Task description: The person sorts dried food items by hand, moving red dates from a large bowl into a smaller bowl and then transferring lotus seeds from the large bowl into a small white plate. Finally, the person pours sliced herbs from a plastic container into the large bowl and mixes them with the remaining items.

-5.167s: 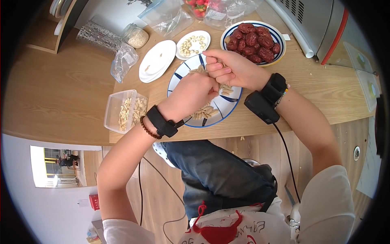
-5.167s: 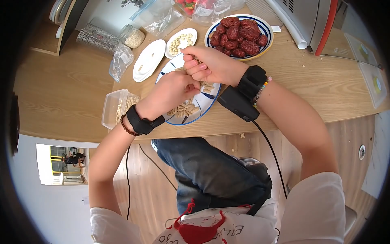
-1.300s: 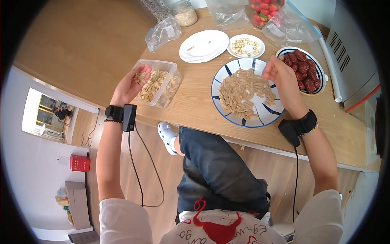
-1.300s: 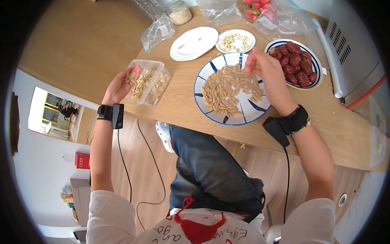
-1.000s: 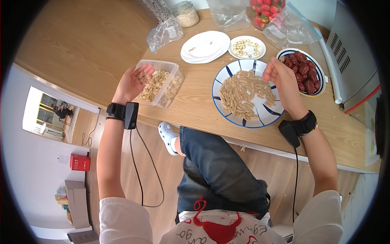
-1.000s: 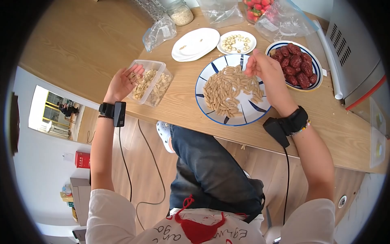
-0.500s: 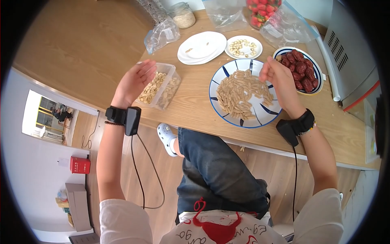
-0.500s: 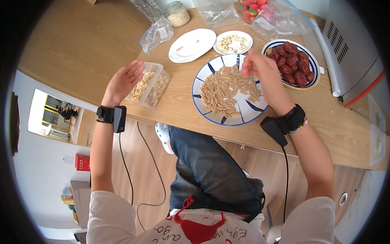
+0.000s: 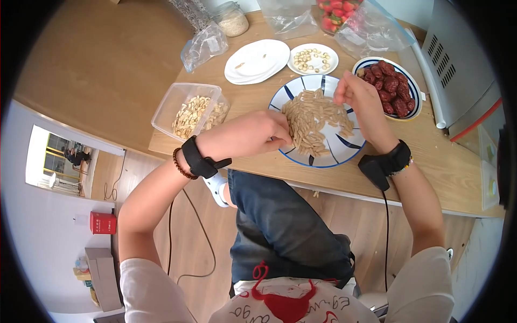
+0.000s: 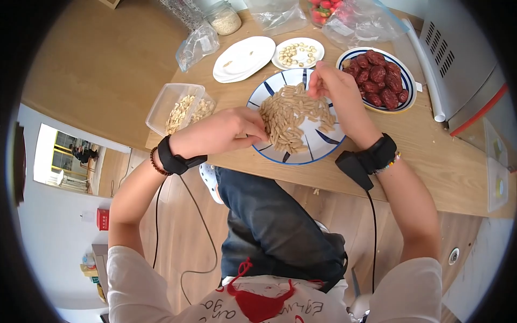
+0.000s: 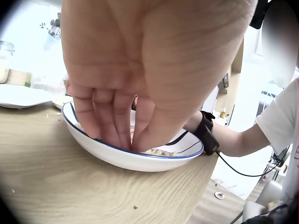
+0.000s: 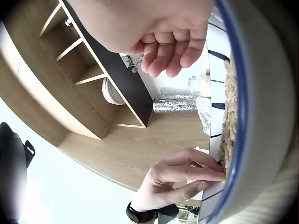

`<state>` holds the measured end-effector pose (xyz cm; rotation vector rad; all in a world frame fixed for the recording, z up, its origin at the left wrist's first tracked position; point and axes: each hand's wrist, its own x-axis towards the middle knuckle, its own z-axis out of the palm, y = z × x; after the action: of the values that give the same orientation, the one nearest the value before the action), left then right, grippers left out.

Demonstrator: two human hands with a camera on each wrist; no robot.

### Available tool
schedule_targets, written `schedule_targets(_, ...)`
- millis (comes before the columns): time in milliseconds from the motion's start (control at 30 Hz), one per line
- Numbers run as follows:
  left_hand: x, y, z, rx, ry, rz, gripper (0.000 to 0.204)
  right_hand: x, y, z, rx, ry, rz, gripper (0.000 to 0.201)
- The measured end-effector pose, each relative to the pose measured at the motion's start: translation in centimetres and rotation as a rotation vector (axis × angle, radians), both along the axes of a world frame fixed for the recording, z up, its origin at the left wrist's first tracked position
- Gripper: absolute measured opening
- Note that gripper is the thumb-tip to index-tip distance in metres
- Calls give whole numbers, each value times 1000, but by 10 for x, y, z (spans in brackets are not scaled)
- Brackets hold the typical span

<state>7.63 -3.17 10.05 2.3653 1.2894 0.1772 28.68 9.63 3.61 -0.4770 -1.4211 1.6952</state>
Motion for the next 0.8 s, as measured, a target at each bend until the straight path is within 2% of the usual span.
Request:
schedule_targets(133,3,-4,4,52,122,-71,18,-1,-2,1,-2,-14,11,37)
schedule_targets(333,3,-8,9,140,142,-165,18,-1,2,-2,-2,5,5,38)
schedule_targets(533,1,-4,11,52,96,-86,13,-1,-1,1,-1,-14,20,38)
schedule_targets(733,-6,-8,23,157,118,-87,11,-2,-1,0,-5,-23,11,38)
schedule_targets(800,-16,-11,32,270,151,56,10,-1,1,-2,11,-13,15,38)
